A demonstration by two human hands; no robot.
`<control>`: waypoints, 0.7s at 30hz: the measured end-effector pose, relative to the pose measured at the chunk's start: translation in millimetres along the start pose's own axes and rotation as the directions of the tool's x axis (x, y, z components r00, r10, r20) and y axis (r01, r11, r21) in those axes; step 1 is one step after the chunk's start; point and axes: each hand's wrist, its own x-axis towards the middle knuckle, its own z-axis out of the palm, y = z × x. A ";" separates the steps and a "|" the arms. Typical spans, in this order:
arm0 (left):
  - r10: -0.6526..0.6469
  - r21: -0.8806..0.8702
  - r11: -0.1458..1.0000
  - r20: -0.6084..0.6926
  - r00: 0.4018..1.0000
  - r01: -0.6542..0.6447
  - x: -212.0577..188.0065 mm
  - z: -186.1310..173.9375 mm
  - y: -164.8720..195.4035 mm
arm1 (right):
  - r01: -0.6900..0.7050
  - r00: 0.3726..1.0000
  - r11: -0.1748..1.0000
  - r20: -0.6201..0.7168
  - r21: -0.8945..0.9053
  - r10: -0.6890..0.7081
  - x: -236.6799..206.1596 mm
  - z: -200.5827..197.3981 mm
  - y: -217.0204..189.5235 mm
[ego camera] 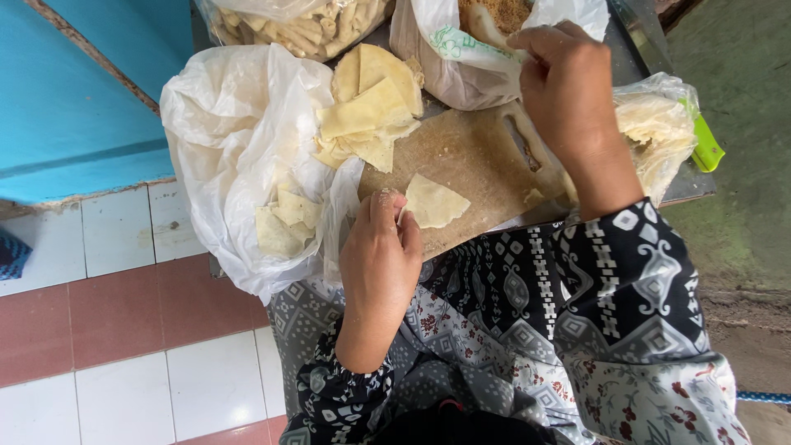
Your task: The person sits on the floor at a low table and folds small flattened dough pieces by hand on a wooden board, pressing each closed and setting it with a pile of finished folded dough pieces. They take new dough pieces from a plastic bag and occasionally reach into a bag of brown filling.
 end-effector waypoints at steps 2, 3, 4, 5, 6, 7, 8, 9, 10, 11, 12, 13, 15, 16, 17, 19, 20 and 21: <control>-0.001 0.002 1.000 -0.001 1.000 0.001 0.2 0.3 -1.1 | 0.043 0.999 0.999 -0.003 -0.033 -0.043 4.2 -5.7 3.1; 0.000 0.003 1.000 0.000 1.000 0.000 -0.3 0.4 -1.3 | 0.029 1.000 0.999 0.007 -0.022 -0.029 7.6 -7.8 5.2; -0.003 -0.004 1.000 -0.003 1.000 0.003 -0.4 0.8 -1.5 | 0.014 1.000 1.000 0.016 -0.011 -0.014 11.9 -8.2 7.3; -0.003 -0.011 1.000 -0.006 1.000 0.003 -0.4 1.0 -1.8 | -0.016 0.998 0.995 0.066 0.102 0.009 16.1 -8.3 9.6; -0.002 -0.018 1.000 -0.009 1.000 0.002 -0.3 1.3 -2.0 | -0.049 0.993 0.976 0.117 0.211 0.024 21.8 -7.2 12.4; -0.008 -0.020 1.000 -0.001 1.000 0.008 -0.4 1.4 -2.2 | -0.086 0.985 0.945 0.170 0.317 0.032 27.8 -4.1 14.5; -0.014 -0.021 1.000 0.008 1.000 0.015 -0.1 1.4 -2.4 | -0.031 0.990 0.956 0.142 0.290 -0.011 33.7 0.4 16.2; -0.021 -0.022 1.000 0.016 1.000 0.021 0.0 1.2 -2.7 | 0.024 0.992 0.965 0.116 0.262 -0.056 40.0 6.0 17.4; -0.020 -0.018 1.000 0.012 1.000 0.021 0.2 0.8 -2.9 | 0.078 0.991 0.970 0.090 0.232 -0.101 45.0 11.0 18.4; -0.018 -0.016 1.000 0.009 1.000 0.018 0.2 0.5 -2.9 | 0.128 0.988 0.972 0.065 0.196 -0.143 47.6 15.7 18.3; -0.015 -0.014 1.000 0.008 1.000 0.015 0.7 0.3 -2.9 | 0.176 0.982 0.972 0.043 0.158 -0.184 50.2 20.4 17.9; -0.024 -0.010 1.000 0.018 1.000 0.024 0.9 0.0 -2.9 | 0.220 0.974 0.968 0.021 0.119 -0.224 51.3 22.7 17.6; -0.041 -0.001 0.999 0.036 0.999 0.041 1.6 -0.6 -3.0 | 0.255 0.967 0.967 -0.006 -0.018 -0.255 51.3 23.2 17.5; -0.039 -0.001 0.999 0.036 0.999 0.039 2.1 -0.7 -3.1 | 0.270 0.962 0.959 -0.015 -0.086 -0.272 49.9 22.2 17.4; -0.041 -0.003 0.999 0.036 0.998 0.041 2.0 -0.7 -2.8 | 0.247 0.967 0.967 -0.049 -0.061 -0.250 49.1 21.9 17.1; -0.039 0.004 0.999 0.030 0.999 0.039 2.2 -0.8 -2.9 | 0.205 0.972 0.979 -0.112 -0.005 -0.205 46.9 22.3 16.8; -0.032 0.013 0.999 0.026 0.999 0.032 2.4 -0.7 -3.0 | 0.124 0.988 0.990 -0.104 0.069 -0.116 46.9 24.0 17.1; -0.025 0.020 0.999 0.023 0.999 0.024 2.1 -0.5 -2.9 | 0.039 0.996 0.989 -0.090 0.140 -0.026 45.8 26.3 17.5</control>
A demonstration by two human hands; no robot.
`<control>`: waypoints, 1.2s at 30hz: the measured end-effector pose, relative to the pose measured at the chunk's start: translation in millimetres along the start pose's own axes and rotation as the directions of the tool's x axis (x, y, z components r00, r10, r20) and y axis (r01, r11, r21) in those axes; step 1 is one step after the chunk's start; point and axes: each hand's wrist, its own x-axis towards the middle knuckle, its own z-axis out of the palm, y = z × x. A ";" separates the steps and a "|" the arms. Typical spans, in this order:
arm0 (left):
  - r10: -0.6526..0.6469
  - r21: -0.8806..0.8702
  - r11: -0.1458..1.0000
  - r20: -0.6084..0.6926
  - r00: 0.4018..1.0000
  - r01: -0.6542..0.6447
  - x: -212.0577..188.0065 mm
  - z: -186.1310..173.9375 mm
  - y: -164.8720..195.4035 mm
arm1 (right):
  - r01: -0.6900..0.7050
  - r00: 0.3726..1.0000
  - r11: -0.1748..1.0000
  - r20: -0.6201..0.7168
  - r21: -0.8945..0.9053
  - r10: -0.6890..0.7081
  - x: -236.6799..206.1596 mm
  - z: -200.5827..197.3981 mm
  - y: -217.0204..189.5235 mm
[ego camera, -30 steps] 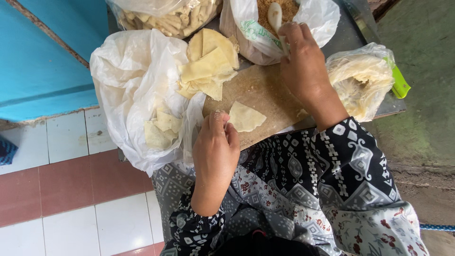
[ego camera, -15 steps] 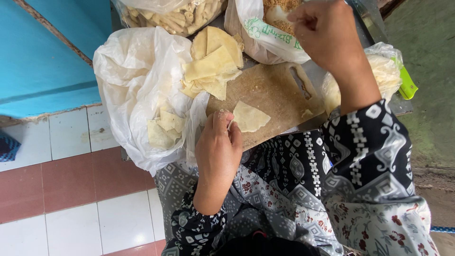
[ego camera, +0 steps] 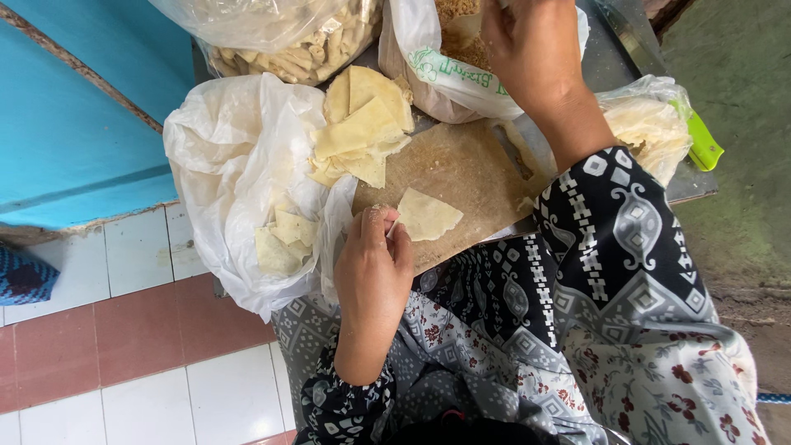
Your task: The person sits on the floor at a low table and folds small flattened dough pieces by hand on a wooden board, pressing each closed and setting it with a pile of finished folded dough pieces. They take new dough pieces from a plastic bag and occasionally reach into a bag of brown filling.
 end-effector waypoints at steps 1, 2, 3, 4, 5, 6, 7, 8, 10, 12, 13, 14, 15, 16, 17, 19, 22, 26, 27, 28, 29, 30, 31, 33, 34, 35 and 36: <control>-0.012 -0.007 1.000 0.010 1.000 0.012 -0.1 0.2 0.0 | -0.091 0.996 0.994 0.004 0.061 0.091 -1.0 2.3 1.5; -0.024 -0.014 1.000 0.020 1.000 0.024 -0.5 0.2 0.0 | -0.140 0.989 0.974 -0.023 0.179 0.146 -1.2 5.4 3.3; -0.037 -0.020 0.999 0.028 0.999 0.038 -0.6 0.4 0.0 | -0.182 0.978 0.938 -0.043 0.296 0.203 -1.7 9.2 5.3; -0.031 -0.020 0.999 0.022 0.999 0.031 -0.9 0.4 -0.2 | -0.217 0.964 0.886 -0.054 0.410 0.261 -1.9 12.1 7.7; -0.023 -0.020 1.000 0.015 1.000 0.024 -1.1 0.5 -0.3 | -0.272 0.945 0.845 -0.036 0.460 0.324 -3.0 14.6 9.9; -0.016 -0.020 1.000 0.007 1.000 0.016 -1.0 0.7 -0.4 | -0.322 0.924 0.799 -0.016 0.507 0.383 -4.0 15.5 12.2; -0.009 -0.015 1.000 0.000 1.000 0.009 -0.7 1.0 -0.5 | -0.372 0.898 0.747 0.009 0.551 0.440 -4.8 16.1 14.5; -0.003 -0.009 1.000 -0.006 1.000 0.003 -0.8 1.2 -0.6 | -0.378 0.902 0.771 0.016 0.513 0.432 -7.6 18.6 14.2; 0.000 -0.011 1.000 -0.006 1.000 0.000 -0.8 1.3 -0.5 | -0.387 0.908 0.814 0.025 0.433 0.419 -11.2 22.1 13.9; -0.009 -0.021 1.000 0.002 1.000 0.009 -0.6 1.1 -0.5 | -0.392 0.894 0.765 0.016 0.511 0.447 -12.2 23.7 15.4; -0.002 -0.025 1.000 0.002 1.000 0.002 -0.7 0.7 -0.4 | -0.391 0.888 0.738 0.014 0.551 0.460 -12.5 24.6 16.4; 0.002 -0.029 1.000 0.001 1.000 -0.002 -1.0 0.0 -0.5 | -0.381 0.885 0.724 0.000 0.575 0.466 -11.9 23.2 19.3; 0.005 -0.034 0.999 -0.001 1.000 -0.005 -1.0 -0.4 -0.5 | -0.371 0.882 0.712 -0.014 0.597 0.471 -10.9 20.1 23.7; 0.002 -0.035 0.999 -0.003 1.000 -0.002 -1.1 -0.7 -0.5 | -0.360 0.879 0.699 -0.026 0.618 0.477 -11.6 17.2 27.4; -0.002 -0.037 0.999 -0.005 1.000 0.002 -1.2 -0.7 -0.4 | -0.365 0.868 0.668 -0.022 0.648 0.496 -13.0 13.9 31.3; -0.010 -0.044 0.999 -0.003 1.000 0.010 -1.7 -0.8 -0.4 | -0.375 0.844 0.602 -0.010 0.705 0.537 -19.6 7.0 36.9; -0.008 -0.053 0.999 -0.011 1.000 0.008 -2.8 -1.0 -0.7 | -0.382 0.844 0.605 -0.003 0.698 0.536 -33.0 -1.5 38.6; 0.014 -0.054 0.998 -0.038 0.999 -0.016 -3.4 -2.1 -0.8 | -0.335 0.867 0.606 -0.015 0.722 0.497 -41.8 -9.9 32.2; 0.015 -0.053 0.998 -0.037 0.999 -0.017 -3.5 -2.8 -0.8 | -0.348 0.863 0.588 0.004 0.730 0.506 -42.0 -11.7 29.6; 0.014 -0.057 0.998 -0.036 0.999 -0.016 -3.6 -3.3 -0.7 | -0.361 0.858 0.571 0.022 0.737 0.514 -42.1 -14.2 26.6; 0.013 -0.062 0.998 -0.036 0.999 -0.015 -3.5 -3.7 -0.5 | -0.356 0.856 0.581 0.006 0.732 0.517 -41.9 -17.7 23.4; 0.011 -0.067 0.998 -0.035 0.999 -0.013 -3.7 -4.0 -0.4 | -0.354 0.853 0.589 -0.008 0.727 0.522 -42.5 -22.3 19.5; 0.007 -0.069 0.998 -0.043 0.999 -0.010 -3.9 -4.0 -0.1 | -0.352 0.850 0.596 -0.021 0.721 0.527 -43.5 -27.2 14.8; 0.003 -0.075 0.997 -0.060 0.998 -0.007 -3.7 -2.7 0.6 | -0.378 0.826 0.516 0.028 0.769 0.563 -44.1 -37.1 3.7; 0.002 -0.093 0.996 -0.060 0.998 -0.007 -4.0 -1.8 0.9 | -0.392 0.813 0.473 0.056 0.789 0.580 -45.7 -41.8 -3.6; -0.001 -0.111 0.994 -0.060 0.998 -0.006 -4.1 -0.5 1.4 | -0.404 0.821 0.470 0.085 0.785 0.565 -48.7 -47.0 -11.9; -0.006 -0.127 0.992 -0.057 0.998 -0.002 -5.2 0.0 1.5 | -0.420 0.827 0.465 0.117 0.779 0.550 -54.7 -52.8 -21.9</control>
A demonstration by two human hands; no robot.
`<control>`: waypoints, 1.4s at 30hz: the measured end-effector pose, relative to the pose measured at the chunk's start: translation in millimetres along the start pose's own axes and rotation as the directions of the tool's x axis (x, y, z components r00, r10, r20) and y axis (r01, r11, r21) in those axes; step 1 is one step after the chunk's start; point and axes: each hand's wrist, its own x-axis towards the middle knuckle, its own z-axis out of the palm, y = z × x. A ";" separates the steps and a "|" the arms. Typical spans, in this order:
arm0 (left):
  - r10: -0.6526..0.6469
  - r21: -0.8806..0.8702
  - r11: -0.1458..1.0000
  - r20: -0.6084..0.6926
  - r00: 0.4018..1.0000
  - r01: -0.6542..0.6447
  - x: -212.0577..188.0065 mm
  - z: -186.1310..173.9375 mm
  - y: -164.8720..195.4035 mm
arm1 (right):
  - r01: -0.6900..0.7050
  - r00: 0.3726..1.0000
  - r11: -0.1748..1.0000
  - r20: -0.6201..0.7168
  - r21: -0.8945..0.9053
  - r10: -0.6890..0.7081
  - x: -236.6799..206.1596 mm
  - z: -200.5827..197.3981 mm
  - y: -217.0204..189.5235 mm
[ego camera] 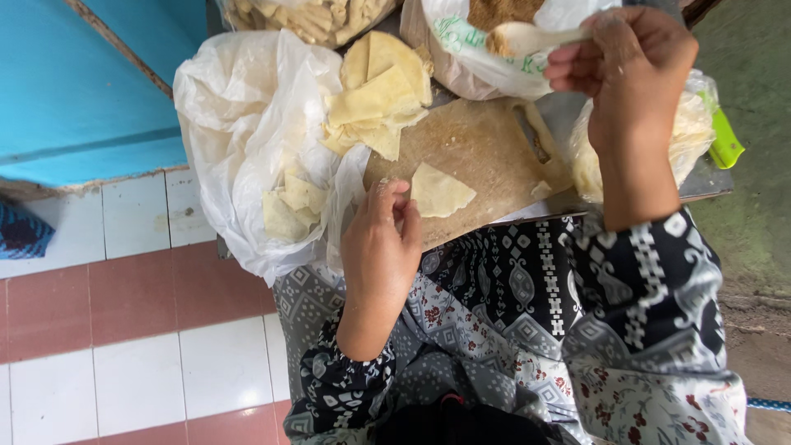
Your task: The person sits on the floor at a low table and folds small flattened dough pieces by hand on a wooden board, pressing each closed and setting it with a pile of finished folded dough pieces. They take new dough pieces from a plastic bag and occasionally reach into a bag of brown filling.
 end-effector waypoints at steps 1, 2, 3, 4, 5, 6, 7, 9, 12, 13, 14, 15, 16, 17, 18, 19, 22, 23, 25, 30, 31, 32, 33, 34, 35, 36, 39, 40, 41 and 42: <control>0.030 0.020 0.999 -0.012 0.999 -0.029 -1.0 0.1 -0.3 | -0.013 0.999 1.000 0.031 -0.006 0.013 -12.4 2.1 -5.7; 0.062 0.039 0.997 -0.027 0.998 -0.061 -1.4 0.6 -0.7 | -0.049 0.998 0.999 0.033 -0.010 0.049 -24.8 5.6 -10.2; 0.094 0.058 0.994 -0.041 0.995 -0.091 -1.7 0.9 -1.2 | -0.086 0.996 0.996 0.035 -0.014 0.087 -38.6 9.7 -13.1; 0.071 0.038 0.997 -0.040 0.997 -0.070 -1.9 1.1 -2.1 | -0.123 0.992 0.992 0.035 -0.019 0.124 -52.4 14.2 -15.0; 0.051 0.019 0.999 -0.040 0.998 -0.050 -1.6 1.3 -3.0 | -0.122 0.991 0.990 0.044 -0.071 0.126 -64.9 18.7 -16.0; 0.028 0.001 1.000 -0.039 0.999 -0.028 -1.8 1.1 -3.9 | -0.122 0.990 0.985 0.055 -0.122 0.130 -77.0 23.1 -16.1; 0.021 -0.002 1.000 -0.039 0.999 -0.021 -1.6 0.9 -5.0 | -0.115 0.989 0.983 0.076 -0.145 0.127 -88.1 27.2 -15.6; 0.012 -0.010 1.000 -0.033 0.999 -0.012 -1.3 0.4 -6.6 | -0.096 0.987 0.977 0.112 -0.189 0.119 -108.7 33.4 -13.4; -0.012 -0.105 0.994 0.005 1.000 0.013 -1.7 -0.7 -7.4 | -0.076 0.992 0.992 0.096 -0.104 0.086 -133.1 39.0 -7.5; -0.025 -0.135 0.990 0.024 0.999 0.028 -1.9 -1.3 -7.3 | -0.004 0.992 0.985 0.125 -0.171 0.026 -138.7 39.5 -5.6; -0.036 -0.165 0.985 0.043 0.998 0.043 -2.1 -2.0 -7.2 | 0.071 0.987 0.969 0.159 -0.235 -0.034 -143.0 39.9 -3.7; -0.045 -0.195 0.979 0.062 0.997 0.057 -1.7 -2.4 -7.0 | 0.148 0.976 0.944 0.196 -0.295 -0.092 -145.5 39.5 -2.5; -0.037 -0.186 0.981 0.060 0.998 0.048 -2.1 -3.1 -6.5 | 0.256 0.958 0.862 0.235 -0.437 -0.165 -147.7 38.5 -2.4; -0.028 -0.177 0.983 0.057 0.998 0.038 -2.3 -3.7 -6.0 | 0.355 0.931 0.747 0.285 -0.562 -0.228 -148.7 37.4 -2.8; -0.018 -0.169 0.985 0.055 0.998 0.027 -2.3 -4.2 -5.4 | 0.443 0.896 0.603 0.343 -0.664 -0.281 -149.1 36.8 -3.7; -0.029 -0.180 0.983 0.061 0.998 0.039 -1.9 -4.2 -4.9 | 0.521 0.853 0.562 0.415 -0.643 -0.315 -148.3 36.2 -5.0; -0.043 -0.200 0.978 0.067 0.997 0.056 -1.4 -4.4 -3.8 | 0.711 0.701 0.437 0.600 -0.550 -0.385 -145.5 36.2 -10.8; -0.036 -0.198 0.979 0.061 0.997 0.047 -0.9 -4.4 -3.7 | 0.756 0.652 0.402 0.647 -0.516 -0.395 -144.9 36.0 -13.1; -0.009 -0.190 0.982 0.050 0.999 0.019 -0.9 -4.9 -3.5 | 0.813 0.580 0.352 0.702 -0.464 -0.413 -143.5 36.5 -15.5; 0.000 -0.192 0.981 0.053 0.999 0.010 -1.5 -4.2 -1.3 | 0.792 0.610 0.380 0.633 -0.478 -0.476 -143.1 40.1 -8.5; -0.008 -0.195 0.981 0.058 0.998 0.020 -1.5 -3.1 -0.3 | 0.720 0.694 0.485 0.530 -0.496 -0.488 -140.4 40.0 -5.4; -0.016 -0.199 0.980 0.062 0.998 0.028 -1.6 -1.5 1.0 | 0.642 0.767 0.584 0.420 -0.497 -0.485 -135.0 38.9 -2.3; -0.023 -0.203 0.979 0.064 0.998 0.036 -1.8 -0.7 1.9 | 0.559 0.829 0.677 0.305 -0.479 -0.469 -128.8 38.0 1.0; 0.012 -0.168 0.986 0.045 0.999 -0.004 -2.5 -0.9 2.3 | 0.604 0.791 0.627 0.273 -0.492 -0.547 -117.6 34.8 3.7; 0.047 -0.131 0.990 0.029 0.998 -0.043 -2.8 -0.9 2.6 | 0.643 0.746 0.575 0.242 -0.507 -0.621 -101.6 32.2 7.4; 0.084 -0.094 0.992 0.019 0.996 -0.082 -3.5 -1.2 2.8 | 0.651 0.711 0.467 0.266 -0.598 -0.651 -83.5 28.5 9.7; 0.101 -0.065 0.993 0.030 0.994 -0.099 -2.4 -0.9 1.8 | 0.580 0.734 0.338 0.296 -0.741 -0.612 -38.4 23.6 13.4; 0.104 -0.053 0.993 0.030 0.994 -0.102 -1.4 0.4 1.6 | 0.560 0.752 0.281 0.337 -0.779 -0.566 -22.6 25.2 14.6; 0.104 -0.041 0.994 0.027 0.994 -0.103 -0.1 2.0 1.4 | 0.543 0.770 0.222 0.375 -0.810 -0.516 -7.8 27.5 14.8; 0.101 -0.028 0.995 0.023 0.995 -0.100 0.4 3.1 1.3 | 0.528 0.788 0.160 0.410 -0.834 -0.460 0.6 29.1 14.3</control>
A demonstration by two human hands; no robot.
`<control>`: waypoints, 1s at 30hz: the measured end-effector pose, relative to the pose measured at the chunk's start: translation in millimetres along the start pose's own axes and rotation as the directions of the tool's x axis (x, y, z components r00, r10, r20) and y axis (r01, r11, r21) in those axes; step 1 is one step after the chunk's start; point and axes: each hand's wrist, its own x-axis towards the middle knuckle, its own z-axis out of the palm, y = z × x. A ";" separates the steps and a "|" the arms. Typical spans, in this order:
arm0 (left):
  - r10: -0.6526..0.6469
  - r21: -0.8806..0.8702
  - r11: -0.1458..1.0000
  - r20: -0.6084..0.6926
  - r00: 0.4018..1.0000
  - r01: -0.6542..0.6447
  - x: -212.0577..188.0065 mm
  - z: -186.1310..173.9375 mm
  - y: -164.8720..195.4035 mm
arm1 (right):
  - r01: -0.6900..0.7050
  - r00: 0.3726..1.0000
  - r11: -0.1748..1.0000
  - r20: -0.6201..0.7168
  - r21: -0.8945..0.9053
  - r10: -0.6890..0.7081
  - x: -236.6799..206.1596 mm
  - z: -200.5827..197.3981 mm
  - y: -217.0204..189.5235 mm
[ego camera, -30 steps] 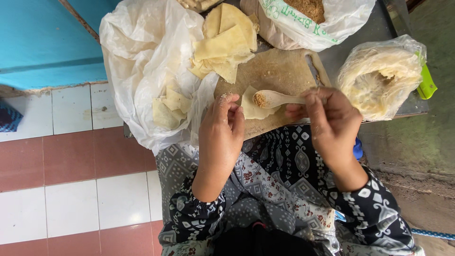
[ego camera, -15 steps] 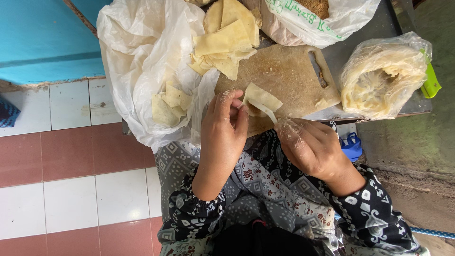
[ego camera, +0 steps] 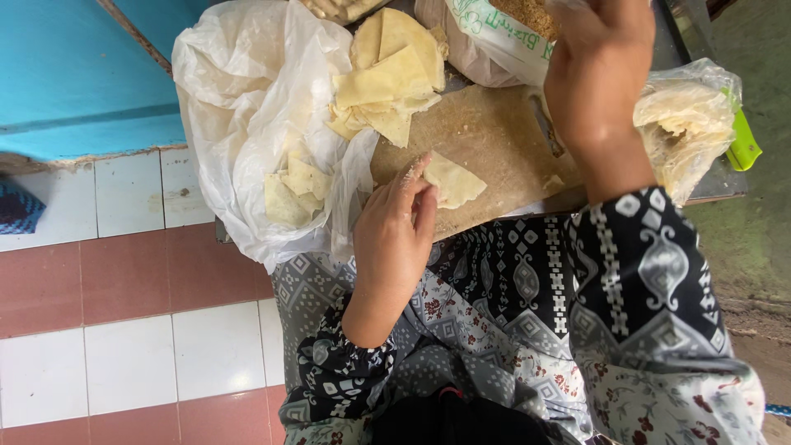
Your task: The person sits on the floor at a low table and folds small flattened dough pieces by hand on a wooden board, pressing each closed and setting it with a pile of finished folded dough pieces. They take new dough pieces from a plastic bag and occasionally reach into a bag of brown filling.
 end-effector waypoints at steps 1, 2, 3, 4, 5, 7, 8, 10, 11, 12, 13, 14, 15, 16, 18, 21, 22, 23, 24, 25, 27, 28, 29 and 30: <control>0.010 0.026 1.000 -0.004 1.000 -0.010 0.4 1.3 -0.2 | 0.048 0.997 0.998 0.062 -0.047 -0.045 4.7 1.7 1.4; 0.020 0.053 0.998 -0.007 1.000 -0.020 0.7 2.2 -0.5 | 0.100 0.988 0.991 0.124 -0.090 -0.089 8.5 2.7 2.6; 0.028 0.080 0.996 -0.010 1.000 -0.027 0.3 2.6 -0.9 | 0.156 0.973 0.979 0.189 -0.130 -0.130 8.9 3.2 2.7; 0.022 0.072 0.997 -0.005 1.000 -0.022 0.2 2.8 -1.5 | 0.162 0.973 0.976 0.191 -0.149 -0.132 8.3 3.1 2.6; 0.014 0.063 0.998 0.002 1.000 -0.014 -0.4 2.6 -1.7 | 0.166 0.972 0.972 0.195 -0.167 -0.132 6.7 1.7 3.2; -0.009 0.060 0.998 0.015 1.000 0.008 -2.9 0.7 -1.7 | 0.152 0.969 0.974 0.218 -0.170 -0.114 3.0 1.5 2.8; -0.019 0.064 0.998 0.024 1.000 0.017 -4.2 -0.6 -1.3 | 0.130 0.968 0.979 0.232 -0.159 -0.091 2.6 0.6 2.8; -0.020 0.059 0.998 0.041 0.999 0.017 -3.8 -1.4 -0.8 | 0.019 0.960 0.993 0.280 -0.114 0.014 5.0 -4.2 1.3; -0.017 0.053 0.998 0.043 0.999 0.014 -2.8 -1.9 -0.6 | -0.066 0.945 0.995 0.315 -0.079 0.087 8.4 -7.9 -0.7; -0.022 0.050 0.999 0.044 0.999 0.019 -2.7 -2.5 -0.1 | -0.148 0.922 0.988 0.356 -0.043 0.154 10.5 -12.4 -5.7; -0.019 0.046 0.999 0.039 0.999 0.017 -2.6 -2.8 0.4 | -0.173 0.939 0.983 0.311 0.063 0.145 10.2 -19.2 -12.7; -0.017 0.043 0.999 0.033 0.999 0.016 -2.0 -2.8 0.5 | -0.191 0.954 0.966 0.264 0.172 0.141 7.6 -28.4 -21.2; -0.012 0.037 0.999 0.028 1.000 0.011 -2.1 -2.9 0.7 | -0.238 0.950 0.930 0.267 0.280 0.163 0.3 -35.2 -34.7; -0.010 0.035 0.999 0.023 1.000 0.009 -2.0 -2.5 0.8 | -0.280 0.945 0.880 0.269 0.384 0.184 -7.8 -41.8 -47.8; -0.004 0.035 0.999 0.013 1.000 0.004 -1.6 -1.9 0.1 | -0.285 0.917 0.884 0.373 0.371 0.139 -33.4 -50.6 -78.8; 0.022 0.050 0.998 0.026 0.999 -0.023 -3.2 -3.7 -1.3 | -0.178 0.915 0.956 0.395 0.232 0.074 -55.2 -50.6 -99.9; 0.014 0.053 0.998 0.033 0.999 -0.016 -4.0 -4.1 -0.9 | -0.165 0.925 0.963 0.371 0.213 0.076 -58.4 -50.0 -102.6; 0.012 0.055 0.998 0.036 0.999 -0.014 -3.9 -4.5 -0.8 | -0.168 0.923 0.961 0.378 0.221 0.074 -58.3 -48.9 -102.8; 0.011 0.055 0.998 0.039 0.999 -0.013 -3.8 -4.0 0.1 | -0.170 0.920 0.959 0.384 0.227 0.072 -56.7 -47.4 -102.4; 0.012 0.056 0.998 0.040 0.999 -0.015 -3.3 -3.2 0.8 | -0.168 0.919 0.957 0.390 0.237 0.065 -53.6 -46.6 -101.2; 0.004 0.063 0.998 0.031 1.000 -0.006 -1.5 -2.8 1.6 | -0.315 0.886 0.881 0.441 0.353 0.140 -48.1 -49.4 -99.7; 0.005 0.069 0.998 0.029 1.000 -0.007 -1.1 -2.9 1.5 | -0.385 0.863 0.828 0.477 0.408 0.166 -45.5 -49.8 -99.7; 0.006 0.076 0.997 0.028 1.000 -0.008 -0.3 -2.4 1.5 | -0.469 0.828 0.758 0.524 0.454 0.199 -43.7 -50.2 -99.7; 0.005 0.083 0.996 0.031 0.999 -0.007 -0.7 -2.5 1.5 | -0.552 0.787 0.676 0.575 0.489 0.226 -42.8 -50.4 -99.4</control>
